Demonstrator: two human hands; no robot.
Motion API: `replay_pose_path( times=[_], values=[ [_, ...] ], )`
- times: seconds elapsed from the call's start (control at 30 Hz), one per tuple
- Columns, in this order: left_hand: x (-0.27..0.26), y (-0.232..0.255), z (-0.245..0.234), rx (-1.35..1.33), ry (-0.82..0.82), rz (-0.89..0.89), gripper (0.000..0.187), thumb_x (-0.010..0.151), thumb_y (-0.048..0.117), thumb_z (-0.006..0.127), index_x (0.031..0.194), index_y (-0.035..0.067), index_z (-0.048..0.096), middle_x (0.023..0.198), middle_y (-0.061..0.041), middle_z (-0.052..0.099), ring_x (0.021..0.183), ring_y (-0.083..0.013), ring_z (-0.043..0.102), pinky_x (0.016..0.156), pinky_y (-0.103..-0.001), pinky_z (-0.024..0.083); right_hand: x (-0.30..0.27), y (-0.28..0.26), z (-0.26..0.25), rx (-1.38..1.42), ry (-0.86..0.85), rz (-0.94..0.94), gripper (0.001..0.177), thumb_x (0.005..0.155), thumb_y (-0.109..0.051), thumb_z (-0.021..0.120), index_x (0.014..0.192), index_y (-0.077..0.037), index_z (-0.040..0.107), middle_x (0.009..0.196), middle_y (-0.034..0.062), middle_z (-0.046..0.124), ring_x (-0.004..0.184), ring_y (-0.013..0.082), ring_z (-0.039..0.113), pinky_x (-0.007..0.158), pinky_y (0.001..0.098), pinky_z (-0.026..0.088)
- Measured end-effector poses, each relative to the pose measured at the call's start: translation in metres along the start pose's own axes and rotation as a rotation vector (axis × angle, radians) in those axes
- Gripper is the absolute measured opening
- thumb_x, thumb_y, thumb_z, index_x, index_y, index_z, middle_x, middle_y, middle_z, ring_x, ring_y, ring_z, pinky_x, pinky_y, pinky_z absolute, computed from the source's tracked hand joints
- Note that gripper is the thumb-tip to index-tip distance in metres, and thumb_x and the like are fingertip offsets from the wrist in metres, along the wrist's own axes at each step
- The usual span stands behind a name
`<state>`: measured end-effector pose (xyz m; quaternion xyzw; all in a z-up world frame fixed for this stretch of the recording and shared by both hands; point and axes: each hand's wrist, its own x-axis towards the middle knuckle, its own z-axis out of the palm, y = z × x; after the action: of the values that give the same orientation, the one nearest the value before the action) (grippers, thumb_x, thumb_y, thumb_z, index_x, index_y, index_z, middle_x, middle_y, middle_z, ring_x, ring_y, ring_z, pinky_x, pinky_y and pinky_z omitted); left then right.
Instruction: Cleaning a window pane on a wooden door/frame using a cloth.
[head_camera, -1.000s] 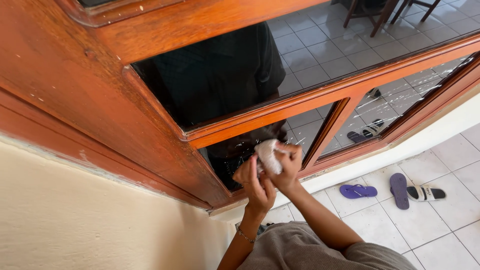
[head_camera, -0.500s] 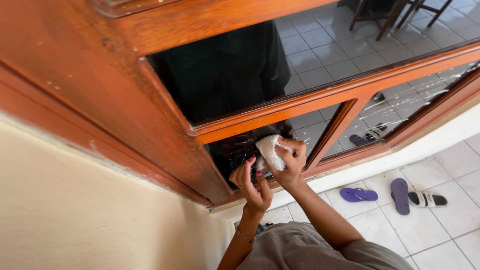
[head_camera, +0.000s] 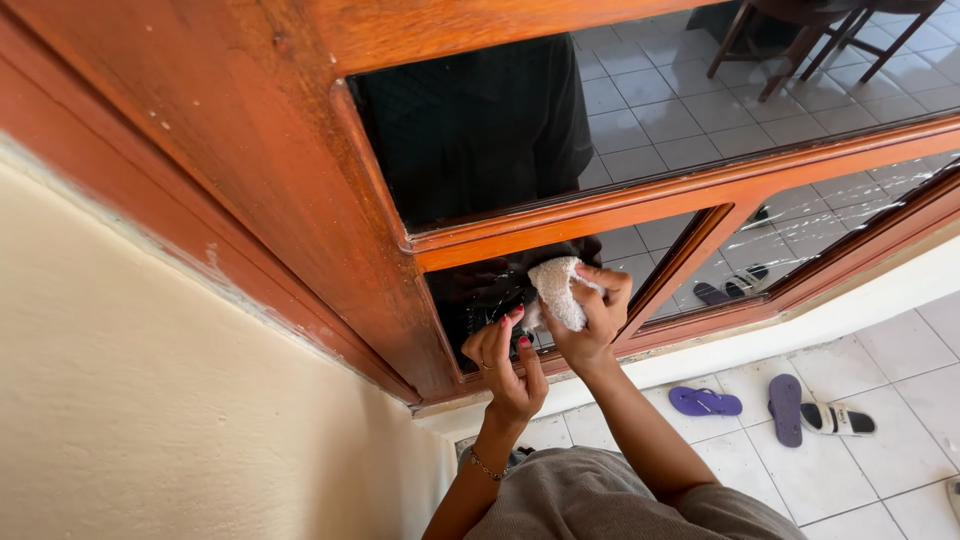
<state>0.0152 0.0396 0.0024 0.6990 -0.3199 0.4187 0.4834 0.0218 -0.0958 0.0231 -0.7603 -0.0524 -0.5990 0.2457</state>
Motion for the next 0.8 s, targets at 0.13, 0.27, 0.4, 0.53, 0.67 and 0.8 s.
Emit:
replay_pose_path(
  times=[0.13, 0.27, 0.4, 0.53, 0.67, 0.8],
  values=[
    [0.009, 0.001, -0.002, 0.013, 0.009, 0.013, 0.052, 0.098, 0.000, 0.055, 0.148, -0.003, 0.042, 0.137, -0.012, 0.063, 0.121, -0.0229, 0.049, 0.102, -0.041, 0.034, -0.019, 0.007, 0.006, 0.010, 0.017, 0.008, 0.044, 0.062, -0.002, 0.091, 0.097, -0.002, 0.064, 0.121, 0.0137, 0.060, 0.105, 0.0294, 0.055, 0.086, 0.0390, 0.050],
    [0.009, 0.003, -0.003, -0.002, -0.018, 0.008, 0.053, 0.097, -0.001, 0.054, 0.148, -0.004, 0.041, 0.138, -0.012, 0.064, 0.121, -0.0224, 0.048, 0.102, -0.040, 0.032, -0.001, 0.001, 0.005, -0.003, 0.046, 0.033, 0.043, 0.066, -0.004, 0.093, 0.097, -0.003, 0.064, 0.120, 0.0124, 0.059, 0.104, 0.0256, 0.055, 0.084, 0.0360, 0.050],
    [0.006, 0.004, -0.001, -0.008, -0.034, 0.013, 0.054, 0.096, -0.002, 0.054, 0.149, -0.004, 0.041, 0.139, -0.012, 0.062, 0.121, -0.0229, 0.048, 0.102, -0.040, 0.032, 0.023, -0.012, 0.001, -0.024, 0.053, 0.022, 0.045, 0.063, -0.007, 0.095, 0.096, -0.002, 0.064, 0.119, 0.0128, 0.059, 0.101, 0.0253, 0.054, 0.083, 0.0373, 0.048],
    [0.008, 0.010, -0.006, -0.017, -0.044, 0.001, 0.053, 0.096, -0.003, 0.053, 0.148, -0.005, 0.041, 0.140, -0.013, 0.062, 0.119, -0.0229, 0.049, 0.102, -0.040, 0.032, -0.012, -0.009, 0.003, -0.010, 0.025, 0.053, 0.040, 0.067, -0.006, 0.094, 0.096, -0.003, 0.065, 0.120, 0.0121, 0.061, 0.106, 0.0259, 0.056, 0.087, 0.0370, 0.050],
    [0.015, 0.007, -0.004, -0.010, -0.010, -0.004, 0.051, 0.097, -0.001, 0.054, 0.146, -0.005, 0.043, 0.139, -0.013, 0.063, 0.119, -0.0230, 0.051, 0.103, -0.040, 0.033, -0.051, 0.002, 0.016, 0.060, 0.039, 0.023, 0.042, 0.065, -0.014, 0.095, 0.094, -0.002, 0.067, 0.116, 0.0125, 0.061, 0.099, 0.0232, 0.059, 0.079, 0.0333, 0.050],
    [0.019, 0.007, -0.008, -0.032, 0.002, -0.017, 0.048, 0.100, 0.002, 0.053, 0.147, -0.005, 0.042, 0.140, -0.014, 0.062, 0.121, -0.0245, 0.052, 0.105, -0.041, 0.034, -0.036, -0.007, 0.009, 0.026, -0.008, 0.011, 0.046, 0.061, -0.017, 0.097, 0.095, -0.003, 0.070, 0.114, 0.0126, 0.062, 0.093, 0.0224, 0.063, 0.072, 0.0310, 0.052]
  ],
)
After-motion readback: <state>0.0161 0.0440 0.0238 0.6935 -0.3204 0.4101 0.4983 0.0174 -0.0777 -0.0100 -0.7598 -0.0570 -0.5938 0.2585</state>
